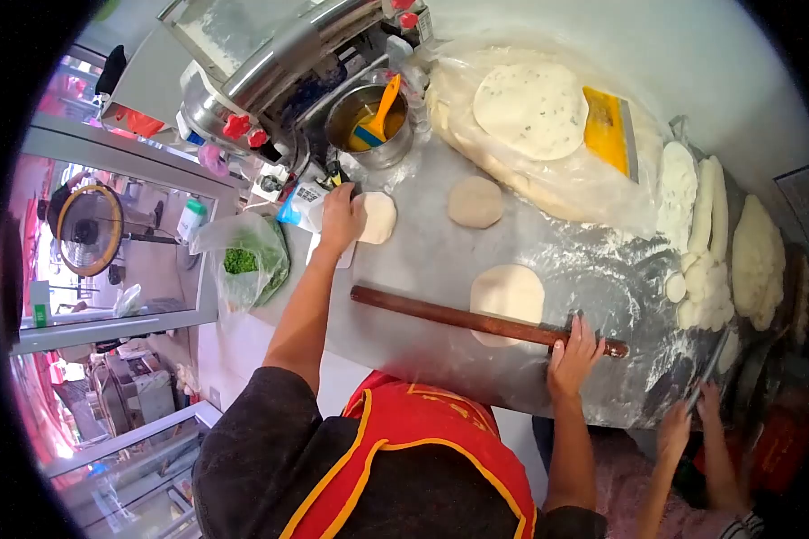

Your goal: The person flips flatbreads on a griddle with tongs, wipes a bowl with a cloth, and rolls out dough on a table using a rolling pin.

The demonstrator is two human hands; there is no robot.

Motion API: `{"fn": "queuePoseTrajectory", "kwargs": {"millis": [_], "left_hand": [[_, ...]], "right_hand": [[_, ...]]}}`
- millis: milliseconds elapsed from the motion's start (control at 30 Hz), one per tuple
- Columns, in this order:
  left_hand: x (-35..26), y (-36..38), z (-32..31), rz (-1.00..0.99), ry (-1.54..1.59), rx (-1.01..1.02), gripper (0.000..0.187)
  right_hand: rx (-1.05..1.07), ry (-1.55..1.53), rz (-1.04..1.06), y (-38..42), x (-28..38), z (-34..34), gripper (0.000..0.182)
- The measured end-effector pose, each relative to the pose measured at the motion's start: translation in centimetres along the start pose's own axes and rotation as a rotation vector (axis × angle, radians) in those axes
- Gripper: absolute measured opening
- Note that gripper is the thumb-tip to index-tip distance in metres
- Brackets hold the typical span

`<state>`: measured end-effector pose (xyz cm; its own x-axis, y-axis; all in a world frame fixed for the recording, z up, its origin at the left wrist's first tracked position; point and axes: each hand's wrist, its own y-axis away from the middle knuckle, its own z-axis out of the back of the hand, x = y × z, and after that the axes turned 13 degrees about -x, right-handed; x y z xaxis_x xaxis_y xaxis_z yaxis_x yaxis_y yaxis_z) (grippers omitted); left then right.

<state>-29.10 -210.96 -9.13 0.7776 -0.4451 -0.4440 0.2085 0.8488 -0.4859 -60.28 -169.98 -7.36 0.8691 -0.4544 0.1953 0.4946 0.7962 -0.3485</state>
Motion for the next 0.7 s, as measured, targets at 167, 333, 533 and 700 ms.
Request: {"fn": "queuePoseTrajectory", "kwargs": {"millis": [167,333,533,700], "left_hand": [[-3.7,-3.5,2.7,-0.046,-0.221,0.443,0.043],[-2.0,-4.0,2.7,-0.038,0.035,0.477,0.029],[-6.3,-6.9,-0.2,-0.023,0.372,0.465,0.024],[-12.4,-2.8,-0.1,-0.152,0.244,0.27,0.058]], "right_hand": [[0.007,0.017,0.003,0.1,-0.1,0.2,0.052],[0.011,0.004,-0.003,-0.2,0.3,0.5,0.051],[0.015,-0.017,-0.006,-0.1,0.2,0.7,0.05],[0.026,-0.068,-0.041,-1.2,0.4,2.1,0.05]]}}
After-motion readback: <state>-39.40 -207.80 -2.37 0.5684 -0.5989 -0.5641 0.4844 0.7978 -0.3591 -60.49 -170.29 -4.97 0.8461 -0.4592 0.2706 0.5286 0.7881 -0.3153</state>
